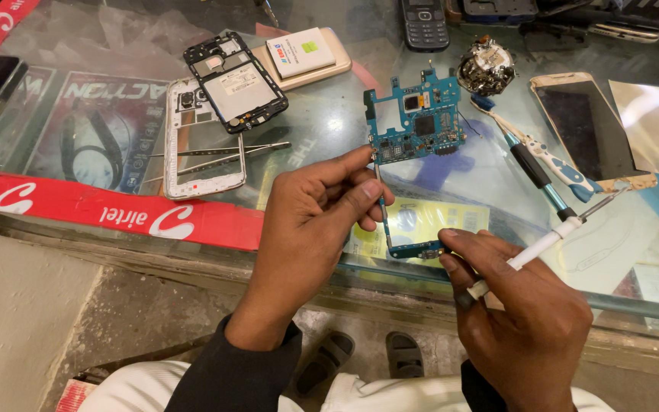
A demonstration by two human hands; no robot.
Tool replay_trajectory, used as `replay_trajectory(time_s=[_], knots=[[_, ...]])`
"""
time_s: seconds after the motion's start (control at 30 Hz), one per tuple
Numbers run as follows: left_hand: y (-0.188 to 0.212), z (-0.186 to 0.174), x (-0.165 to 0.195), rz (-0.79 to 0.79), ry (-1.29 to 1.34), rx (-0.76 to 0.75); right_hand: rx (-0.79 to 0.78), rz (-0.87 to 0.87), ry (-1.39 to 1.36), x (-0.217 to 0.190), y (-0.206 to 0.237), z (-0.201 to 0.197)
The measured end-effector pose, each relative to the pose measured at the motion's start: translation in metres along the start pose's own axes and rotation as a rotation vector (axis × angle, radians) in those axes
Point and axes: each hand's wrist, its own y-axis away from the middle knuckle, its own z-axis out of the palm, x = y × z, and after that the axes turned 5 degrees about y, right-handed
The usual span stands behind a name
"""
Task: The person disassembles a smartphone on a glass workbench, using a screwdriver to work on the frame and lifting the motherboard out of the housing. They brush debris off the board, pour liquid from a bottle into a spray bottle through a tube, and then clean the motherboard with a cotton swab.
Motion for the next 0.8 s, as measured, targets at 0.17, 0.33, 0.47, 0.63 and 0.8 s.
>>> replay_trajectory(time_s=[0.17,0.33,0.47,0.63,0.8], knots=[[-0.0006,0.0008,0.0009,0.005,-0.009,0.008,-0.002,-0.004,0.014,0.0000,-0.0001,0.0009],[0.0001,-0.0006,0.0031,0.019,-0.044,-0.005,-0.007,0.011,0.009,0.0001,-0.0001,0.0017],[0.0014,-0.0011,0.0039,0.029,-0.063,-0.016,-0.005,-0.006,-0.004,0.0007,-0.0004,0.0009],[0.0019,-0.0005,0.0031,0.017,-0.054,-0.012,-0.004,-0.017,-0.009,0.0021,-0.0002,0.0006],[0.0019,-0.0007,0.0039,0.044,-0.129,-0.016,0.002,-0.010,-0.017,0.0021,0.0002,0.0016]])
